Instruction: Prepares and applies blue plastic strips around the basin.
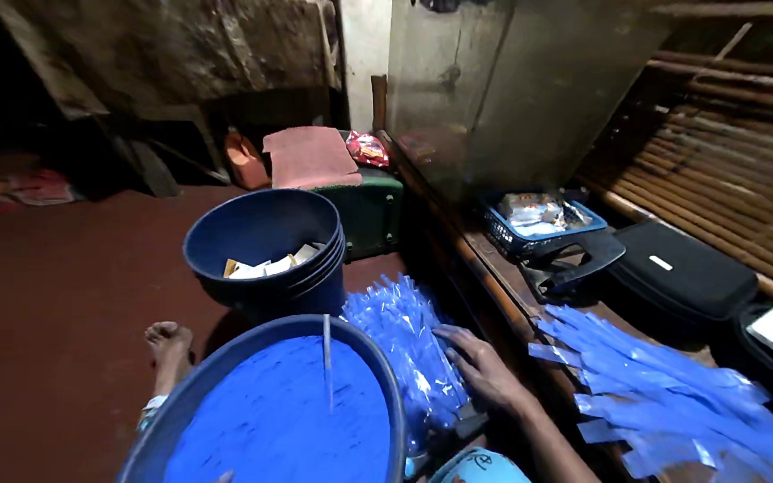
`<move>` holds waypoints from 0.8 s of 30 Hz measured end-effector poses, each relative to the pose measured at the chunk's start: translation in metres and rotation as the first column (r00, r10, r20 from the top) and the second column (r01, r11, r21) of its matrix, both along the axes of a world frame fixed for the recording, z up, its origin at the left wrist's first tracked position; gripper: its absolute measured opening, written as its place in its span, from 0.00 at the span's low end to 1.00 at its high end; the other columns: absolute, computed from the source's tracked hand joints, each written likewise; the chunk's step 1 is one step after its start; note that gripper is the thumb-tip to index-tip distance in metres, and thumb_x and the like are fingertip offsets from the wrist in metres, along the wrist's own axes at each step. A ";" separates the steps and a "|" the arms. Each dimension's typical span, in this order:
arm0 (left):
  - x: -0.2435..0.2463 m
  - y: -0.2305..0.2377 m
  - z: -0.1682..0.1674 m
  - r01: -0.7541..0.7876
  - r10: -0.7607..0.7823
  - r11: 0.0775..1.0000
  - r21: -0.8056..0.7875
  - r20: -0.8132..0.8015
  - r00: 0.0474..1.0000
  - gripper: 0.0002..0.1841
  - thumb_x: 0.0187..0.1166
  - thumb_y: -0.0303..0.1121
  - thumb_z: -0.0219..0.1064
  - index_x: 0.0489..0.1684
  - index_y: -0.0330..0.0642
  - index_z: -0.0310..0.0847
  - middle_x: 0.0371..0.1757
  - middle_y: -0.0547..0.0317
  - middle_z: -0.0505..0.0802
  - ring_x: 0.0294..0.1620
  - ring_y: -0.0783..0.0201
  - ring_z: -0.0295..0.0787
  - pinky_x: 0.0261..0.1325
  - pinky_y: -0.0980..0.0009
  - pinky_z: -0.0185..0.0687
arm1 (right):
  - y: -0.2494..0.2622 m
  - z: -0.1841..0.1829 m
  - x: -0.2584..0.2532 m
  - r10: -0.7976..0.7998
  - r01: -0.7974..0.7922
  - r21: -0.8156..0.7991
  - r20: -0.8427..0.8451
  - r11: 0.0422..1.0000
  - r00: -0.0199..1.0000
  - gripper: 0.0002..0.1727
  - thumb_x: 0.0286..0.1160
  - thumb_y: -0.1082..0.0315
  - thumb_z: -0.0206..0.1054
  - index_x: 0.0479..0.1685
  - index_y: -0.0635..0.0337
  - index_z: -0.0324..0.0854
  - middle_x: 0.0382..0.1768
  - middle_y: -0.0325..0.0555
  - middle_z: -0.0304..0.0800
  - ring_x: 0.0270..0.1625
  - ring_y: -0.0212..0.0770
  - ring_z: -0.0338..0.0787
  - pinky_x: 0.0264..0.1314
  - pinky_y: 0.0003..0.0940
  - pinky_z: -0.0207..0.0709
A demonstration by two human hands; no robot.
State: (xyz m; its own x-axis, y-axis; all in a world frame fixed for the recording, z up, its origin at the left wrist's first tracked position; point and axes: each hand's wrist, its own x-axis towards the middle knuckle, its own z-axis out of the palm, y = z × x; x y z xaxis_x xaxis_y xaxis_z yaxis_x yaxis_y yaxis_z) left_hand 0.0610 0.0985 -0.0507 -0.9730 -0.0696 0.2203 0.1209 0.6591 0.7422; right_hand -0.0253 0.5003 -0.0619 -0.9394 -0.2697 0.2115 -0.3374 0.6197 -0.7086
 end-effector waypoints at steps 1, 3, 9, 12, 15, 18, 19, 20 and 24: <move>-0.002 -0.002 0.004 0.036 -0.035 0.999 0.036 -0.041 0.999 0.23 0.70 0.22 0.70 0.64 0.15 0.79 0.63 0.19 0.86 0.64 0.32 0.86 0.68 0.54 0.80 | -0.001 0.024 0.004 0.056 -0.056 -0.018 -0.029 0.998 0.998 0.22 0.86 0.69 0.55 0.74 0.64 0.81 0.76 0.55 0.82 0.80 0.46 0.79 0.85 0.43 0.68; -0.003 0.000 0.023 0.144 -0.130 0.988 0.059 -0.197 0.972 0.22 0.72 0.25 0.70 0.63 0.18 0.81 0.61 0.22 0.88 0.58 0.38 0.90 0.61 0.55 0.85 | -0.008 0.068 0.013 0.182 -0.184 -0.039 -0.062 0.982 0.981 0.21 0.88 0.67 0.54 0.71 0.64 0.83 0.73 0.52 0.84 0.75 0.38 0.83 0.80 0.35 0.74; -0.022 0.048 0.108 0.330 -0.398 0.917 -0.223 -0.553 0.732 0.22 0.79 0.36 0.70 0.72 0.45 0.85 0.75 0.46 0.85 0.44 0.64 0.92 0.41 0.71 0.88 | -0.060 0.154 0.028 0.498 -0.500 -0.051 -0.040 0.865 0.866 0.19 0.89 0.65 0.55 0.66 0.66 0.85 0.66 0.49 0.89 0.69 0.31 0.86 0.75 0.30 0.77; -0.036 0.057 0.124 0.332 -0.472 0.881 -0.338 -0.562 0.680 0.20 0.78 0.36 0.70 0.68 0.47 0.87 0.69 0.50 0.90 0.44 0.58 0.95 0.38 0.62 0.91 | -0.090 0.175 0.034 0.543 -0.543 -0.011 0.025 0.840 0.839 0.19 0.90 0.64 0.55 0.64 0.66 0.86 0.62 0.47 0.90 0.65 0.26 0.86 0.71 0.26 0.77; -0.039 0.048 0.125 0.279 -0.443 0.893 -0.353 -0.583 0.681 0.10 0.79 0.34 0.68 0.50 0.45 0.94 0.49 0.54 0.96 0.41 0.58 0.96 0.39 0.60 0.92 | -0.111 0.180 0.034 0.534 -0.529 -0.080 0.070 0.845 0.843 0.18 0.88 0.64 0.57 0.61 0.65 0.86 0.55 0.41 0.91 0.56 0.21 0.86 0.63 0.21 0.79; -0.039 0.035 0.116 0.228 -0.349 0.936 -0.270 -0.609 0.713 0.08 0.78 0.34 0.69 0.41 0.44 0.95 0.41 0.57 0.96 0.39 0.62 0.95 0.42 0.63 0.92 | -0.124 0.170 0.032 0.571 -0.509 -0.330 0.121 0.795 0.812 0.16 0.84 0.68 0.61 0.64 0.66 0.81 0.55 0.40 0.90 0.55 0.27 0.88 0.62 0.27 0.82; -0.038 0.032 0.113 0.204 -0.306 0.951 -0.232 -0.612 0.730 0.09 0.78 0.35 0.69 0.41 0.44 0.95 0.41 0.57 0.96 0.39 0.63 0.95 0.43 0.65 0.92 | -0.128 0.165 0.032 0.593 -0.503 -0.401 0.139 0.766 0.793 0.18 0.81 0.69 0.63 0.67 0.66 0.77 0.57 0.43 0.88 0.55 0.32 0.89 0.62 0.31 0.84; -0.038 0.028 0.110 0.177 -0.264 0.964 -0.200 -0.614 0.744 0.10 0.78 0.37 0.69 0.41 0.44 0.95 0.41 0.58 0.96 0.38 0.64 0.94 0.43 0.66 0.91 | -0.131 0.160 0.032 0.605 -0.490 -0.445 0.161 0.750 0.780 0.23 0.78 0.69 0.66 0.71 0.65 0.73 0.61 0.44 0.85 0.56 0.35 0.90 0.62 0.33 0.85; -0.035 0.019 0.106 0.087 -0.136 0.990 -0.110 -0.610 0.780 0.10 0.77 0.38 0.69 0.41 0.44 0.95 0.40 0.58 0.96 0.39 0.66 0.94 0.44 0.68 0.90 | -0.136 0.138 0.034 0.567 -0.414 -0.514 0.183 0.752 0.803 0.38 0.68 0.70 0.75 0.82 0.62 0.65 0.68 0.45 0.83 0.58 0.37 0.90 0.61 0.35 0.86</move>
